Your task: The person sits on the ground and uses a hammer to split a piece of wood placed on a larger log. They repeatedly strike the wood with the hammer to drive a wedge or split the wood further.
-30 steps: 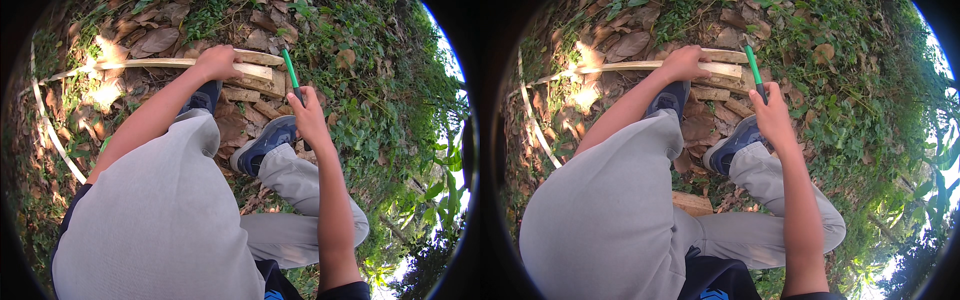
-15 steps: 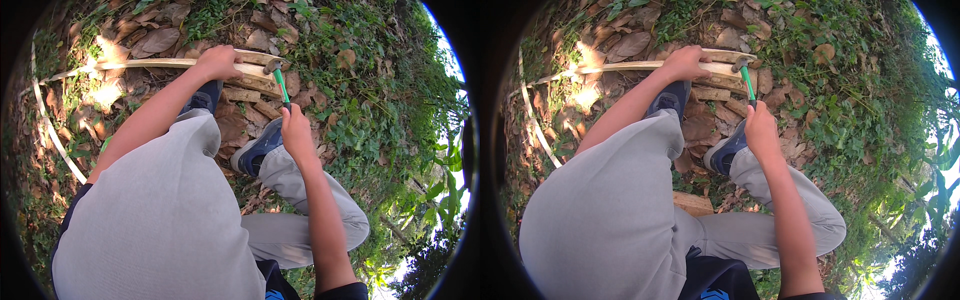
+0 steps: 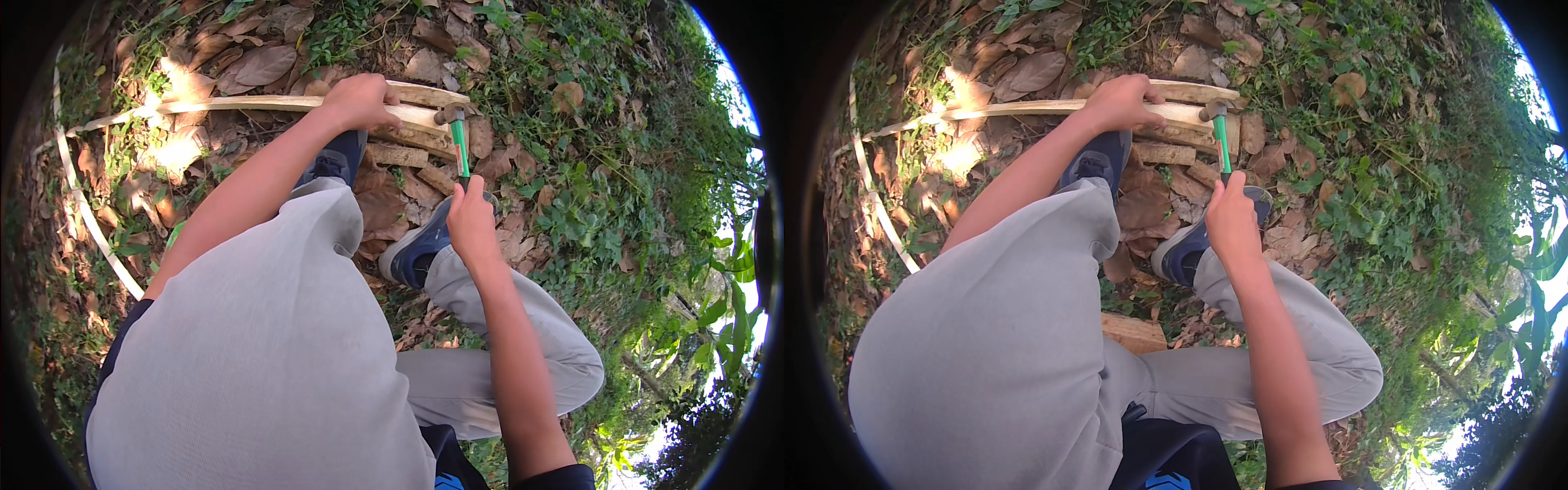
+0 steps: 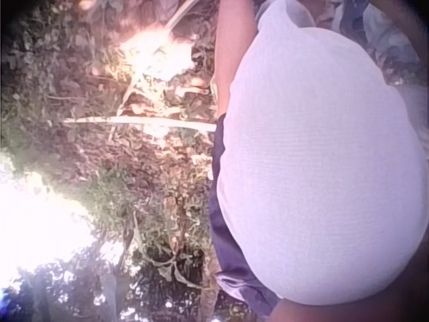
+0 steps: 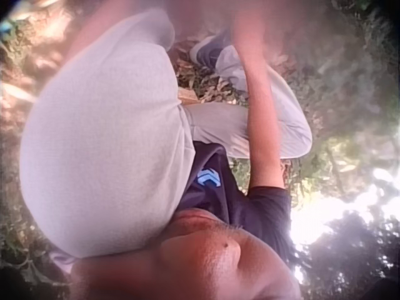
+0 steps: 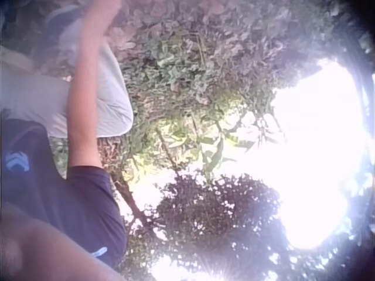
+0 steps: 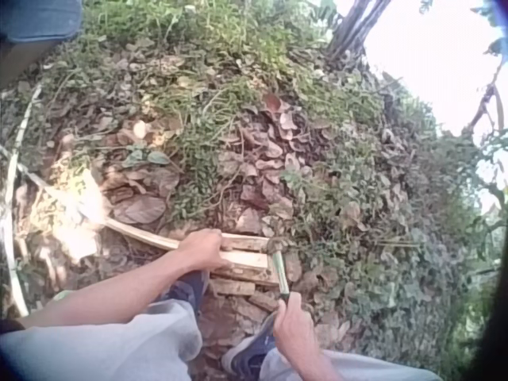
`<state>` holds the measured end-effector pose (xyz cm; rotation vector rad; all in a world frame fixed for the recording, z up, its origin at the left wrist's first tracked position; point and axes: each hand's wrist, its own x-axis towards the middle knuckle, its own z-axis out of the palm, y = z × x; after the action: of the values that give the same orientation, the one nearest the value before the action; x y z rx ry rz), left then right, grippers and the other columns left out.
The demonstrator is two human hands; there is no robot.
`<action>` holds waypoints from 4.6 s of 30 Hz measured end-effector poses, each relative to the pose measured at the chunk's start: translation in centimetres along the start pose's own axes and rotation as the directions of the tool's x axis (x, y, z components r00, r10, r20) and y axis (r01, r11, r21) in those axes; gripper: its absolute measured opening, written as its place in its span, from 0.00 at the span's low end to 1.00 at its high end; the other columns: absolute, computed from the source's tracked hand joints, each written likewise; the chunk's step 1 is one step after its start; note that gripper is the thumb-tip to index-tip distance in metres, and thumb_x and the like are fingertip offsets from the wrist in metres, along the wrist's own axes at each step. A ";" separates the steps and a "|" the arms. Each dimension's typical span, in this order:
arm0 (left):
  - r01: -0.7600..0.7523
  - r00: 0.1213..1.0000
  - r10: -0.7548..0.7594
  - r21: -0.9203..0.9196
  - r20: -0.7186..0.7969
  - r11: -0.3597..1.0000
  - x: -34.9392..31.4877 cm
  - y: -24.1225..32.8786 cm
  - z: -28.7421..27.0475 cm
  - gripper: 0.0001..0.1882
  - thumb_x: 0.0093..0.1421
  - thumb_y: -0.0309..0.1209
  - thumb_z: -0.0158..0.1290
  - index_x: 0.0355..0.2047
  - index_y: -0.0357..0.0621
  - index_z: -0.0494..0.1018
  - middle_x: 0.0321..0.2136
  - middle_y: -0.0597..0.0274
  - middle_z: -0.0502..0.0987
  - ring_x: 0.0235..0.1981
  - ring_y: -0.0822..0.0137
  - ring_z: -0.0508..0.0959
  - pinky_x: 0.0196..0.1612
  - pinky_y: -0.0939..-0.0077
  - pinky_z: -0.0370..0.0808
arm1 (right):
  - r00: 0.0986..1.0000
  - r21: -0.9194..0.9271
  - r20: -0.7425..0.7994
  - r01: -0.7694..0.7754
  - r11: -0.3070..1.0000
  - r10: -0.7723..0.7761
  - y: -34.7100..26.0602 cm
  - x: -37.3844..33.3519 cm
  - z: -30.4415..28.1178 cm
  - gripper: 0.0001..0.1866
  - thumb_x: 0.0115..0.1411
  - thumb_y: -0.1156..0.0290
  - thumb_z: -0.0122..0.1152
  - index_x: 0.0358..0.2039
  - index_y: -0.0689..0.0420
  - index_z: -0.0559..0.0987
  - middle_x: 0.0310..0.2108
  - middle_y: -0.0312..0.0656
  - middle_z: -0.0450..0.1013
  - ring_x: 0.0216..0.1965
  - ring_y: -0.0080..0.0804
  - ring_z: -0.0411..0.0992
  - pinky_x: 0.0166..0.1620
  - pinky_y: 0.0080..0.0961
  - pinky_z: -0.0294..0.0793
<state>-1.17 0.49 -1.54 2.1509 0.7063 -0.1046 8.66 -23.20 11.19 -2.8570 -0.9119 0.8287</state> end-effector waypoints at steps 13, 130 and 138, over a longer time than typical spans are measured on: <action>0.098 0.994 -0.097 -0.005 0.048 0.995 -0.2 0.2 -0.6 0.27 0.47 0.52 0.71 0.43 0.51 0.86 0.44 0.55 0.84 0.49 0.53 0.81 0.53 0.60 0.77 | 0.848 0.307 -0.508 0.341 0.888 -0.150 -4.3 0.5 -9.2 0.15 0.76 0.61 0.51 0.51 0.60 0.74 0.25 0.48 0.74 0.23 0.33 0.71 0.29 0.34 0.70; 0.060 0.998 -0.058 -0.117 0.019 0.991 0.0 -0.8 -0.1 0.22 0.48 0.48 0.70 0.42 0.53 0.86 0.41 0.59 0.85 0.46 0.57 0.83 0.50 0.62 0.77 | 0.970 0.664 -0.230 0.102 0.741 0.072 -3.1 -0.4 -5.6 0.24 0.77 0.53 0.46 0.33 0.61 0.73 0.19 0.36 0.66 0.21 0.24 0.65 0.26 0.27 0.64; 0.047 0.999 -0.043 -0.138 0.033 0.989 0.0 -0.2 -0.3 0.22 0.49 0.47 0.70 0.42 0.51 0.85 0.41 0.59 0.85 0.46 0.57 0.83 0.50 0.63 0.77 | 0.998 -0.050 -0.066 -0.015 0.999 0.012 0.0 -0.7 1.1 0.20 0.77 0.56 0.42 0.42 0.63 0.69 0.30 0.60 0.79 0.33 0.66 0.78 0.33 0.51 0.74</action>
<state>-1.29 0.85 -1.47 1.9971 0.7244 -0.1079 7.62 -23.69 10.62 -2.9168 -0.9197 0.7184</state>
